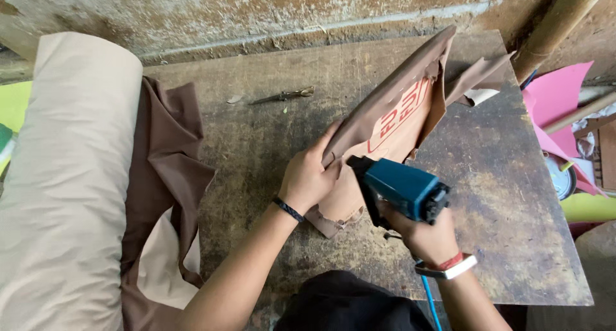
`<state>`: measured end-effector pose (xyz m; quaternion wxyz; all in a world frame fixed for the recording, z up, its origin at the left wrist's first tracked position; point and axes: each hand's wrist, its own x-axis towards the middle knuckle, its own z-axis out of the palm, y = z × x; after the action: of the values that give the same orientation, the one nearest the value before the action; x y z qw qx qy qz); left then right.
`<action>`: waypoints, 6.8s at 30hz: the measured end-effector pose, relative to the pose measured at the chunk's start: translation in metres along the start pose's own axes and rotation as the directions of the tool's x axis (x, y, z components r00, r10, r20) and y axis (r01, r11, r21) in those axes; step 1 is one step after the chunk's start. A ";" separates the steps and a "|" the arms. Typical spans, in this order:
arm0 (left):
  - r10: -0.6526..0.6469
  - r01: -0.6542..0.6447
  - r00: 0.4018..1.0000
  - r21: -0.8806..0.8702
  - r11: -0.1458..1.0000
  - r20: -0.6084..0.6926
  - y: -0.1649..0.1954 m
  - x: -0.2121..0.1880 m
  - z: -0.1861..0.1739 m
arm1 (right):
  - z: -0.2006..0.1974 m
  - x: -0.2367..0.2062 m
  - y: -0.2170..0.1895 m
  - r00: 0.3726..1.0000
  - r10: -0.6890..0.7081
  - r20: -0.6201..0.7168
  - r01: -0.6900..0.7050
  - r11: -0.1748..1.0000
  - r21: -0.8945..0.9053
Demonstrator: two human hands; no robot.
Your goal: The person staples brown fabric onto a plywood chair seat using a pneumatic staple gun, pulling the fabric taut and folding the edges over the board. They flip and reposition the seat panel between staples, then press and smooth the fabric to align it before continuing to staple around the edges.
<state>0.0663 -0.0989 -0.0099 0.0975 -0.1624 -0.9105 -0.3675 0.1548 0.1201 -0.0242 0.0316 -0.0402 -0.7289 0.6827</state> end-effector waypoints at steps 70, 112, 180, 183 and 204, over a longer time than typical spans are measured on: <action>-0.176 0.192 0.887 0.006 0.981 0.426 0.035 0.028 -0.005 | -0.032 0.023 -0.029 0.998 -0.066 0.007 0.066 0.972 -0.225; 0.311 -0.043 0.877 -0.585 0.810 0.366 0.023 0.012 0.015 | 0.023 0.055 0.031 0.880 -0.454 -0.137 0.474 0.845 0.246; 0.248 -0.120 0.919 -0.381 0.917 0.307 0.022 0.008 0.016 | 0.033 0.044 0.029 0.895 0.071 -0.441 0.135 0.899 0.418; 0.242 -0.048 0.908 -0.489 0.871 0.342 0.018 0.014 0.010 | -0.003 0.053 0.060 0.875 0.419 -0.244 -0.115 0.669 0.735; -0.524 0.380 0.844 -0.819 0.431 0.115 -0.110 -0.025 -0.056 | -0.057 0.053 0.224 0.775 0.608 -0.175 -0.507 0.762 0.404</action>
<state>0.0522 -0.2188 -0.0477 -0.0201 0.0912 -0.6335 -0.7681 0.1108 0.1970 -0.2447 -0.0603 -0.3530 -0.5430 0.7595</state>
